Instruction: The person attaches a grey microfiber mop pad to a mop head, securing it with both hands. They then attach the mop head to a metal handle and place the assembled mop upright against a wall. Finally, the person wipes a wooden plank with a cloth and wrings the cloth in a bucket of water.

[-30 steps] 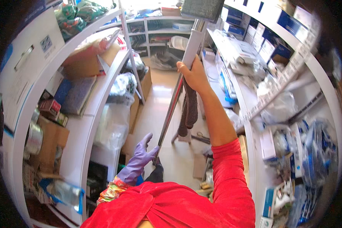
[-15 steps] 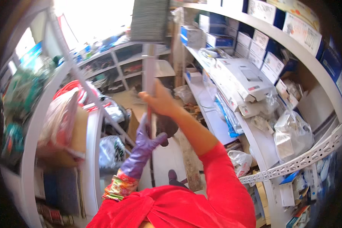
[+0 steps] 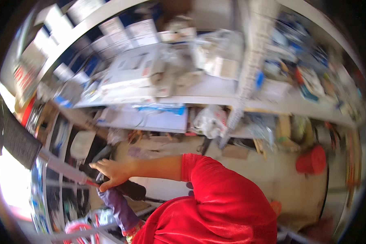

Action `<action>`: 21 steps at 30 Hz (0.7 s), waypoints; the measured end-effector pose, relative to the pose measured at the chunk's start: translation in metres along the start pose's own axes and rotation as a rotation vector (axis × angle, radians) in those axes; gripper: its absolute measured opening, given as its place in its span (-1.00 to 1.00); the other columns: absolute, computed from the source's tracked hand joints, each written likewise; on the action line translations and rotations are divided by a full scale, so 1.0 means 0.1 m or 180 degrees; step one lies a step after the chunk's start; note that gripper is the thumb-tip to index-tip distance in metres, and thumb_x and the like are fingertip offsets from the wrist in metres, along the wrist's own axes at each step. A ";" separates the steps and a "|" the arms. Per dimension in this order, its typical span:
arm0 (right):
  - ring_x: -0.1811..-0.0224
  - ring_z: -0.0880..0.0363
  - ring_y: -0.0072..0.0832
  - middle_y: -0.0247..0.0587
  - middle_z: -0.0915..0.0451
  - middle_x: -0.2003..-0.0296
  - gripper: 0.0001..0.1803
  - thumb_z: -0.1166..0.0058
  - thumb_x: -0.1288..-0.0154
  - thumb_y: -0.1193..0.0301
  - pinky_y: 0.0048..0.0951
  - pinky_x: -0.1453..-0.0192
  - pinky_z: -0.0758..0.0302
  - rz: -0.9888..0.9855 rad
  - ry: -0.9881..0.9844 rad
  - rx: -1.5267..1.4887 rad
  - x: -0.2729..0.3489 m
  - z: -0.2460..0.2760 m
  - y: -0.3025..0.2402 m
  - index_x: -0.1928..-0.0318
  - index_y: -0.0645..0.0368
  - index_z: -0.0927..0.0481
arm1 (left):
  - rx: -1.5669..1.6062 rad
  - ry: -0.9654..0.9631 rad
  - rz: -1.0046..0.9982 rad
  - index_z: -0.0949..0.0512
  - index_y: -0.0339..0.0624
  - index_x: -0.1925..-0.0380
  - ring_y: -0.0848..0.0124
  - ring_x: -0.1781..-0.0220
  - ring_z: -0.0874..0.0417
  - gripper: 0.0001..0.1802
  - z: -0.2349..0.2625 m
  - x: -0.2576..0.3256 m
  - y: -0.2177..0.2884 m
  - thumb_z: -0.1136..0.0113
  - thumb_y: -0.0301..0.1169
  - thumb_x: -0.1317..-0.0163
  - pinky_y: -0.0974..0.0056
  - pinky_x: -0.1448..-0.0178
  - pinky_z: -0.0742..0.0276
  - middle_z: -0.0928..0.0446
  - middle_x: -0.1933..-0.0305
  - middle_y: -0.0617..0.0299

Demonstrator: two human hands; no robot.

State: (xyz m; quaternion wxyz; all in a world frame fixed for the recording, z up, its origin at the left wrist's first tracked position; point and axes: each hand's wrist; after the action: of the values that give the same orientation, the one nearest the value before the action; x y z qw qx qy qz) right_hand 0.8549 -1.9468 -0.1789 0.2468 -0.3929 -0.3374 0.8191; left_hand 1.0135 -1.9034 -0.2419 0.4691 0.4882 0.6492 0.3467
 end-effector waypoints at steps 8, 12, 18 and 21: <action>-0.01 -0.54 -0.38 -0.14 -0.59 0.07 -0.68 -0.02 -0.33 0.38 -0.39 -0.12 -0.42 -0.0839 0.0702 -0.0737 1.89 0.70 -0.24 -0.03 0.26 -0.49 | -0.0889 -0.1267 0.0470 -0.47 -0.34 -0.07 0.52 0.28 -0.52 -0.52 -1.31 0.77 0.25 -0.25 -0.44 -0.11 0.43 0.19 -0.47 -0.55 0.02 0.12; 0.10 -0.51 -0.48 -0.26 -0.59 0.17 -0.77 -0.03 -0.33 0.39 -0.44 -0.03 -0.43 -0.1546 0.1503 -0.0752 3.28 1.19 -0.65 0.07 0.22 -0.55 | -0.0681 -0.1549 0.0385 -0.46 -0.39 -0.06 0.62 0.56 -0.35 -0.46 -1.77 1.20 0.17 -0.27 -0.35 -0.08 0.50 0.51 -0.25 -0.55 0.02 0.03; 0.32 -0.36 -0.67 -0.45 -0.48 0.36 -0.69 -0.12 -0.35 0.14 -0.55 0.24 -0.36 -0.1969 0.3900 -0.1159 5.56 1.73 -1.99 0.11 0.09 -0.52 | -0.0776 -0.2436 0.0789 -0.53 -0.36 0.16 0.59 0.73 -0.29 -0.70 -2.93 2.26 0.33 -0.22 -0.31 -0.29 0.43 0.67 -0.19 -0.35 0.71 0.31; 0.15 -0.47 -0.40 -0.24 -0.54 0.17 -0.57 -0.11 -0.31 0.11 -0.39 0.03 -0.42 -0.1863 0.4755 -0.1361 6.61 1.91 -3.30 -0.04 0.12 -0.49 | -0.0780 -0.2850 0.1067 -0.52 -0.35 0.16 0.58 0.71 -0.31 -0.71 -3.58 2.70 0.18 -0.22 -0.32 -0.28 0.43 0.65 -0.21 -0.37 0.69 0.31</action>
State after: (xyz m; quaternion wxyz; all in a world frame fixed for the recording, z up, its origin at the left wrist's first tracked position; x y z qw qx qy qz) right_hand 0.3695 -1.3580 -0.1599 0.5289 -0.7681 -0.3217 0.1635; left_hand 0.6578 -1.6366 -0.1845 0.6937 0.6282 0.2509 0.2474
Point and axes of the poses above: each hand's wrist, its own x-axis away from the middle knuckle, its own z-axis out of the back of the hand, y = z × x
